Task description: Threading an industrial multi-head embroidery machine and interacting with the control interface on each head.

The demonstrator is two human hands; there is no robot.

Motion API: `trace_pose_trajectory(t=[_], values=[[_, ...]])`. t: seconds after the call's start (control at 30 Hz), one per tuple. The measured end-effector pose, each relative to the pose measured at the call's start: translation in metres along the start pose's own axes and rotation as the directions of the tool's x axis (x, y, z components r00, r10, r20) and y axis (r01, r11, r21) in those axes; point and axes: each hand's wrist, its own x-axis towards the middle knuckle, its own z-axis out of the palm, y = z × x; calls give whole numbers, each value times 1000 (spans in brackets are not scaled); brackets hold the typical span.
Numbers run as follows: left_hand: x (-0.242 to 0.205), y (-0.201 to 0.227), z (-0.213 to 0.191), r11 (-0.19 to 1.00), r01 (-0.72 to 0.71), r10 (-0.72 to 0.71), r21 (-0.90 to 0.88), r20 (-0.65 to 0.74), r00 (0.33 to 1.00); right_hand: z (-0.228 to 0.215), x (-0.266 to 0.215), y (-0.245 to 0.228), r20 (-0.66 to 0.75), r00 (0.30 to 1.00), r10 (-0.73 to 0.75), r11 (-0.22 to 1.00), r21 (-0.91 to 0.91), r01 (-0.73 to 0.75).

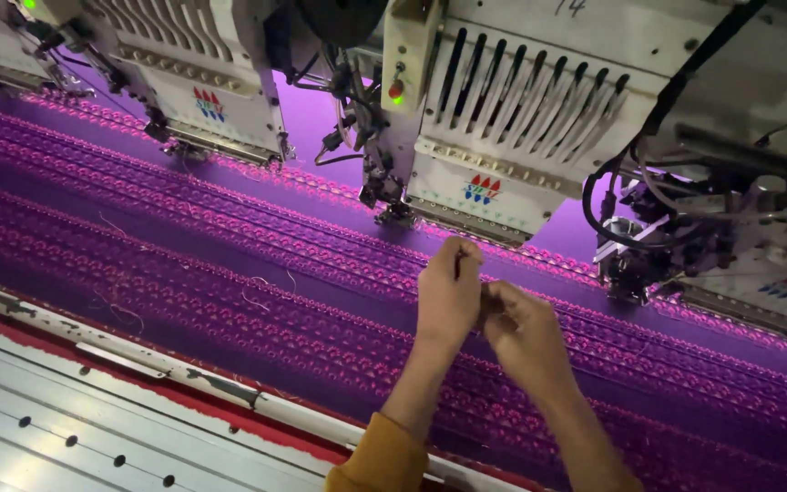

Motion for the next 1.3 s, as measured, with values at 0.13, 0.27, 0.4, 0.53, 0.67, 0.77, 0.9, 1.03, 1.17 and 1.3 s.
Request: trace_pose_trajectory(t=[0.13,0.27,0.4,0.53,0.67,0.77,0.9,1.03,1.17,1.3], values=[[-16,18,-12,962,-267,264,58,49,963,-12,1,-16,149,917,370,766,509,-392],[-47,40,-25,891,-451,428,51,240,871,-4,22,7,130,822,555,592,633,-499],[-71,36,-38,806,-572,497,150,354,793,-9,42,-12,323,683,656,442,569,-694],[-72,43,-45,789,-578,529,206,249,811,4,37,22,403,777,483,438,658,-613],[-63,38,-38,798,-145,323,-585,212,922,2,46,-5,363,699,616,407,612,-677],[-60,31,-38,760,-7,199,-650,223,954,-5,51,-20,435,694,574,296,680,-671],[-48,15,-36,571,114,-3,-813,138,990,-12,59,-67,303,693,654,271,761,-589],[-33,10,-31,512,135,-105,-848,94,990,3,71,-40,271,765,584,297,806,-512],[-20,-8,-20,468,150,-122,-871,104,987,23,73,-42,131,764,632,409,781,-473],[-25,-7,-20,534,185,-136,-825,132,982,44,68,-37,-158,764,626,634,673,-380]])
